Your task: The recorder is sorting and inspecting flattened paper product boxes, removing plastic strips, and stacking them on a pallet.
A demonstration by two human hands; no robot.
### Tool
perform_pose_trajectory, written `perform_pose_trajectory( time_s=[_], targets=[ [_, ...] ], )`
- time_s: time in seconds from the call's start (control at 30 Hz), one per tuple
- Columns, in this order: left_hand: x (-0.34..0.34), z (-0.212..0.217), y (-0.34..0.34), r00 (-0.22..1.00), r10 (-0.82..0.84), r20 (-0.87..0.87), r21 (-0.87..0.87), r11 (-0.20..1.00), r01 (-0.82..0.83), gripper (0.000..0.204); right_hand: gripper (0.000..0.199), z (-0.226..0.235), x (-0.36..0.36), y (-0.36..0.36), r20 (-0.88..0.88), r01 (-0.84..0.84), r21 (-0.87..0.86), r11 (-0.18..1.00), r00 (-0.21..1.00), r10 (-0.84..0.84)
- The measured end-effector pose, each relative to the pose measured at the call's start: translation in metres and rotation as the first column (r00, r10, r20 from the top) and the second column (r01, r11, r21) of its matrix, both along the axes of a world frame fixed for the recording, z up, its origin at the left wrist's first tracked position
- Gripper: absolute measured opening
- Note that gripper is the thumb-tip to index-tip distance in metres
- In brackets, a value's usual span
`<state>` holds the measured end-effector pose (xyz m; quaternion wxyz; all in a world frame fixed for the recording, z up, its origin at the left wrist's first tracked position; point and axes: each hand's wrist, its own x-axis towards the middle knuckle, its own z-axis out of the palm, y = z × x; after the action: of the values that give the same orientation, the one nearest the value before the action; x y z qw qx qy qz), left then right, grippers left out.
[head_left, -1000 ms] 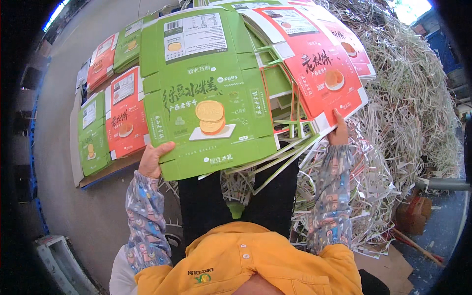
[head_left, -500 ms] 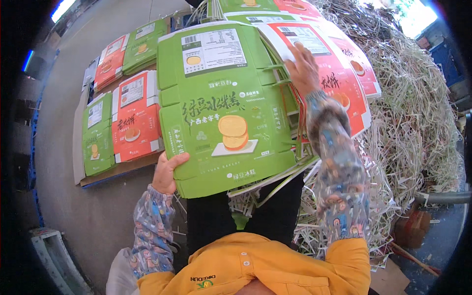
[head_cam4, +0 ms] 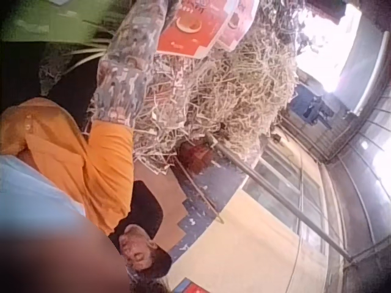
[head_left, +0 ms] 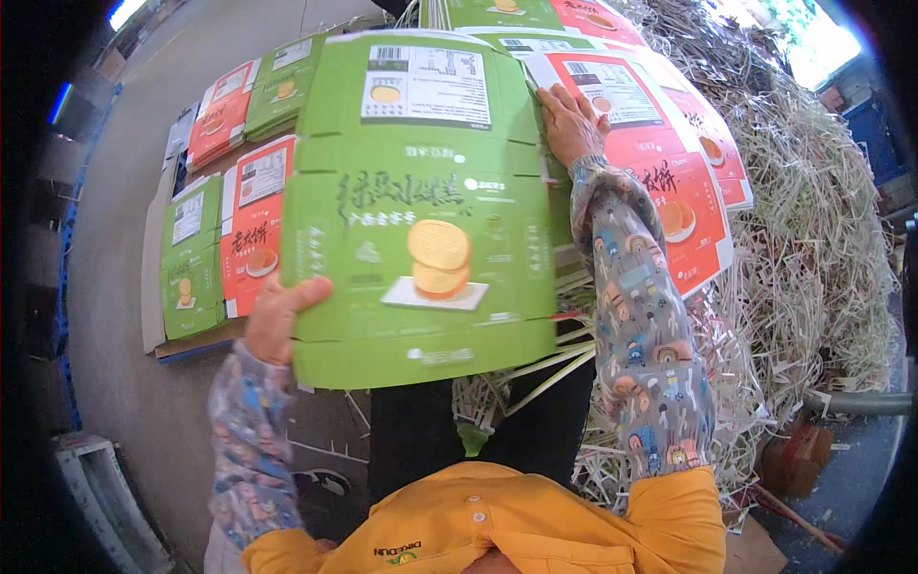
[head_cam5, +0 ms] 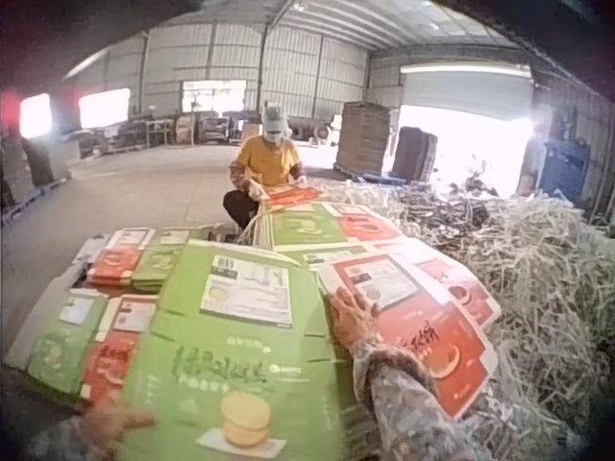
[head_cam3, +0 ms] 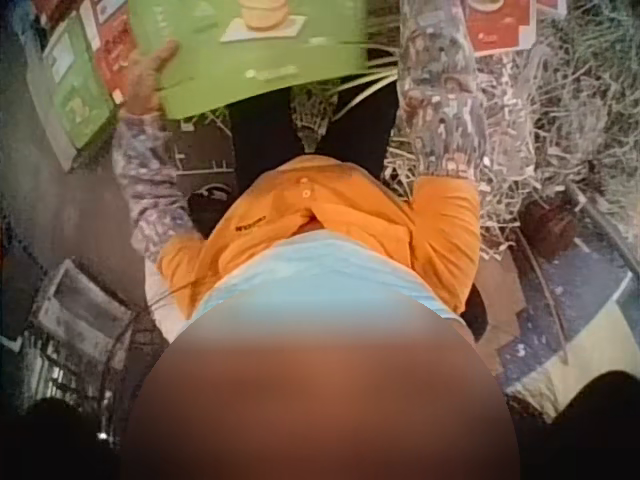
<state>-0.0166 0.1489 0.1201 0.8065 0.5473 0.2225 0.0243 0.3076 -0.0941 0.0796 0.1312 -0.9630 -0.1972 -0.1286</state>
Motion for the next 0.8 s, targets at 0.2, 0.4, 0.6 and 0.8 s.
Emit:
perform_pose_trajectory(
  time_s=[0.2,0.4,0.6,0.8],
  targets=[
    [-0.009,0.052,0.055,0.997,-0.019,-0.081,0.217,0.976,0.036,0.036,0.032,-0.013,0.000,-0.008,0.126,-0.071,0.035,0.997,0.990,0.066],
    [-0.013,0.076,0.087,0.993,-0.081,-0.086,0.333,0.937,0.105,0.036,0.032,-0.015,-0.005,-0.012,0.150,-0.125,0.030,0.992,0.981,0.120],
    [-0.017,0.081,0.091,0.998,-0.052,-0.039,0.377,0.924,0.062,0.044,0.036,-0.014,-0.007,-0.012,0.153,-0.229,0.062,0.972,0.964,0.217],
    [-0.022,0.093,0.080,0.989,-0.147,-0.034,0.326,0.933,0.150,0.044,0.057,0.035,-0.017,0.028,-0.084,-0.101,-0.024,0.995,0.992,0.098]
  ],
)
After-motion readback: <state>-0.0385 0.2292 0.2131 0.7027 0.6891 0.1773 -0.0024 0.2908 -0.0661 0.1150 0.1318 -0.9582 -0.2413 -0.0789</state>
